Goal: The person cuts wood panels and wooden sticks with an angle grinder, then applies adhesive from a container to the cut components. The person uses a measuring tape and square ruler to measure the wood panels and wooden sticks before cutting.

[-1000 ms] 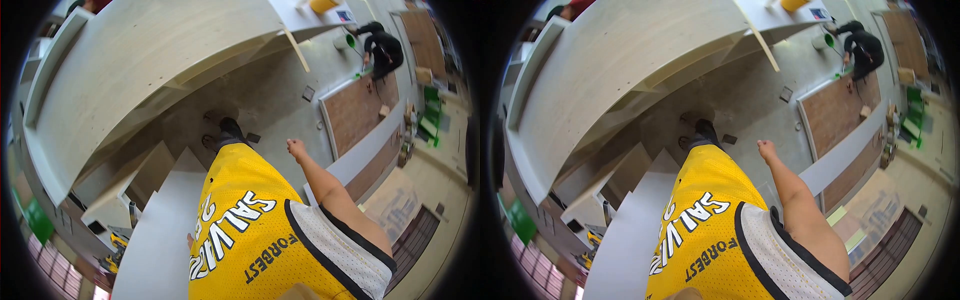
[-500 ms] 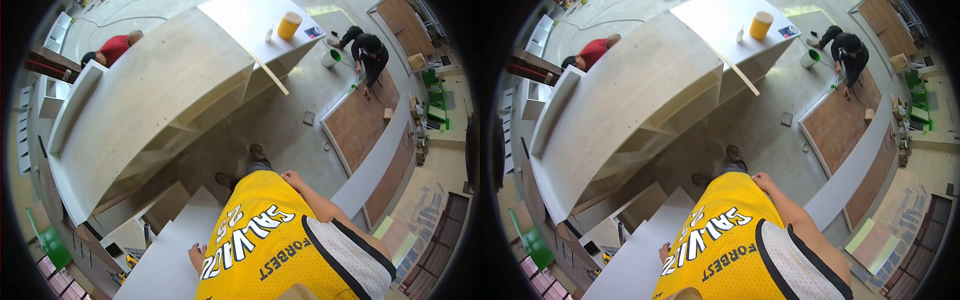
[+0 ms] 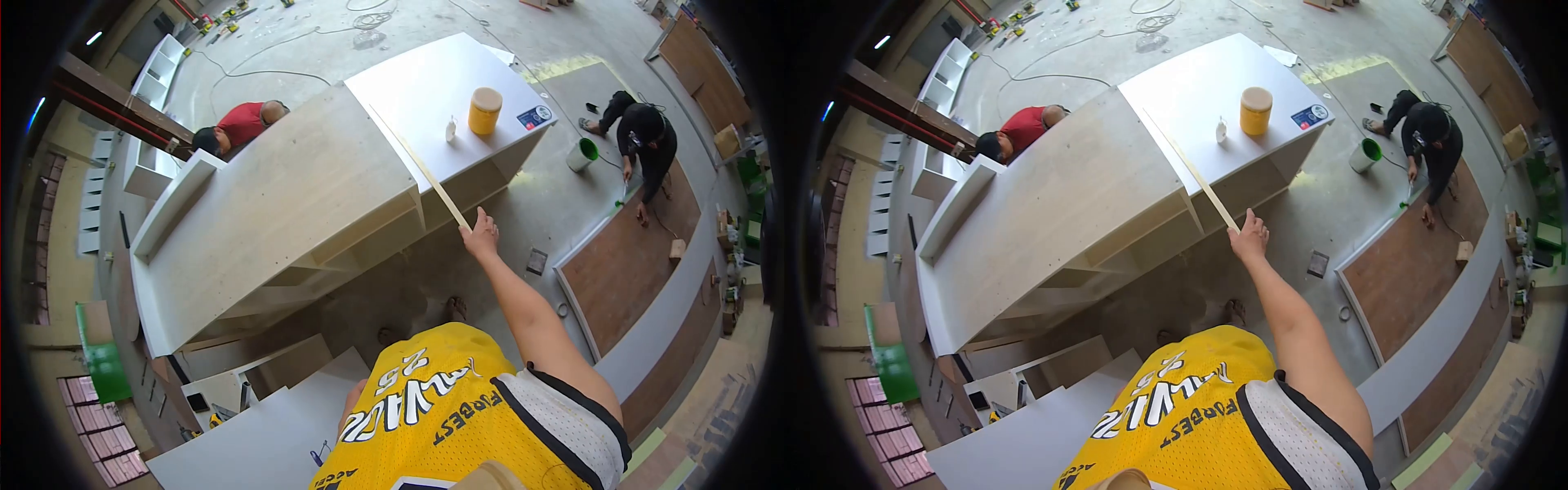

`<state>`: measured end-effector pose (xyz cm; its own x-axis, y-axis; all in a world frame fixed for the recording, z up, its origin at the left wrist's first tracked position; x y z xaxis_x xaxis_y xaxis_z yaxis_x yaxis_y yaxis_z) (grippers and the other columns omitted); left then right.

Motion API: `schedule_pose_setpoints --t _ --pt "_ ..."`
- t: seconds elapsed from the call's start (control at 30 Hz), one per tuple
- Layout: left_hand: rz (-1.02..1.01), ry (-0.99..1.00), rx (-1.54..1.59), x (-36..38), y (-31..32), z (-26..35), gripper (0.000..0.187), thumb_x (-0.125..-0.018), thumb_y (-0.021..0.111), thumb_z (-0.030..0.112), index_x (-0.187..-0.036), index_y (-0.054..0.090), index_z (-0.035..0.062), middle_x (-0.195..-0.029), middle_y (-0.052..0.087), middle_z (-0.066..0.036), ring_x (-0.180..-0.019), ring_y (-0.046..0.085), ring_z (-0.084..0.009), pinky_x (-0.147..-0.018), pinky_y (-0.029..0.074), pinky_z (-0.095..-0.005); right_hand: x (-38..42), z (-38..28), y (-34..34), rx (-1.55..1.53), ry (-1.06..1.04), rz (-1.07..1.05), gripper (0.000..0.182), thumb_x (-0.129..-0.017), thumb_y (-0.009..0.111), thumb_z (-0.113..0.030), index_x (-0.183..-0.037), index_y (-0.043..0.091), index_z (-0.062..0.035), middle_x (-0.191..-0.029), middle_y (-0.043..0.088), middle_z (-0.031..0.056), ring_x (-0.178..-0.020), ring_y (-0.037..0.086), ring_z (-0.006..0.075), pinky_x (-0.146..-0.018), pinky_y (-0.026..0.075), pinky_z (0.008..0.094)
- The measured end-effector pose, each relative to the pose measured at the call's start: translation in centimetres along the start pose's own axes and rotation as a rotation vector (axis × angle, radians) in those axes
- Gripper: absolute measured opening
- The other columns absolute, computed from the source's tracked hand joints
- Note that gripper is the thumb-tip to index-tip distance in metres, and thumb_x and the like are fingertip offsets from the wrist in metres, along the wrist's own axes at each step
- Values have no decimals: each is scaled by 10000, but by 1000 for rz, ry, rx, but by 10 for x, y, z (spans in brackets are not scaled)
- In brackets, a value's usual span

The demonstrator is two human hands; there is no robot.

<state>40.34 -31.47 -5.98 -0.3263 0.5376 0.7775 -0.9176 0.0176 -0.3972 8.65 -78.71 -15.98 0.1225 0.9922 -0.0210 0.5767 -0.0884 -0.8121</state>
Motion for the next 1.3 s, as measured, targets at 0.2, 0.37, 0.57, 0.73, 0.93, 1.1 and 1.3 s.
schedule_pose_setpoints --t 0.2,0.37,0.57,0.73,0.93,1.1,1.3 --pt "86 60 117 -12 -17 68 441 -1055 753 291 -1347 704 -36 -1145 789 -123 -1026 720 -149 -914 561 -314 -46 -4 54 -663 385 -477 324 -1061 665 -316 -1235 725 -49 -867 731 98 -807 722 226 -764 582 388" --pt "157 208 155 -59 -33 114 399 -1068 718 262 -1377 711 9 -1158 812 -142 -1037 756 -171 -926 584 -330 -8 -63 15 -892 178 -319 202 -1139 568 -263 -1090 653 -86 -810 602 -21 -712 543 71 -638 440 271" --pt "-28 731 448 -111 -84 320 609 -1087 699 217 -1611 457 25 -1214 728 -96 -1178 688 -183 -1055 549 -358 61 -162 -17 -1140 152 -682 158 -1150 549 -227 -1091 630 -105 -882 567 -42 -756 494 64 -698 429 240" --pt "-55 975 745 -149 -132 452 542 -1162 579 284 -1627 410 62 -1103 718 -59 -988 699 -138 -915 582 -307 43 -228 -12 -1042 -89 -1008 207 -1164 551 -253 -1150 625 -60 -927 584 -21 -841 551 78 -780 476 246" --pt "212 938 786 -175 -183 448 457 -1200 464 408 -1610 477 207 -829 536 57 -644 423 -4 -540 370 -174 -76 -174 -15 -495 -89 -126 513 -1033 746 -178 -1472 558 9 -1267 620 184 -1072 655 269 -983 560 388" --pt "398 643 837 -191 -187 374 433 -1211 435 385 -1596 501 197 -792 492 58 -634 436 -16 -527 407 -183 -218 -23 -20 -159 176 167 1013 -875 912 -236 -1632 292 26 -1520 498 314 -1376 557 428 -1164 484 497" --pt "663 443 654 -189 -127 332 352 -1176 480 281 -1467 587 115 -834 572 29 -653 522 -44 -569 442 -224 -306 16 -14 -550 63 105 1366 -644 1067 -311 -1691 223 -70 -1746 269 263 -1597 317 463 -1319 316 546"
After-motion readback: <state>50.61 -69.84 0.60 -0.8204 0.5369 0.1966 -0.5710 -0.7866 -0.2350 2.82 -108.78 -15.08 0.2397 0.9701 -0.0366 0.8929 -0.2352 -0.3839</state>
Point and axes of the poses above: each hand's wrist, its own x-axis away from the middle knuckle, its own y-axis out of the palm, z = x × y, the point moved 3 cm from there along -x, towards the middle knuckle
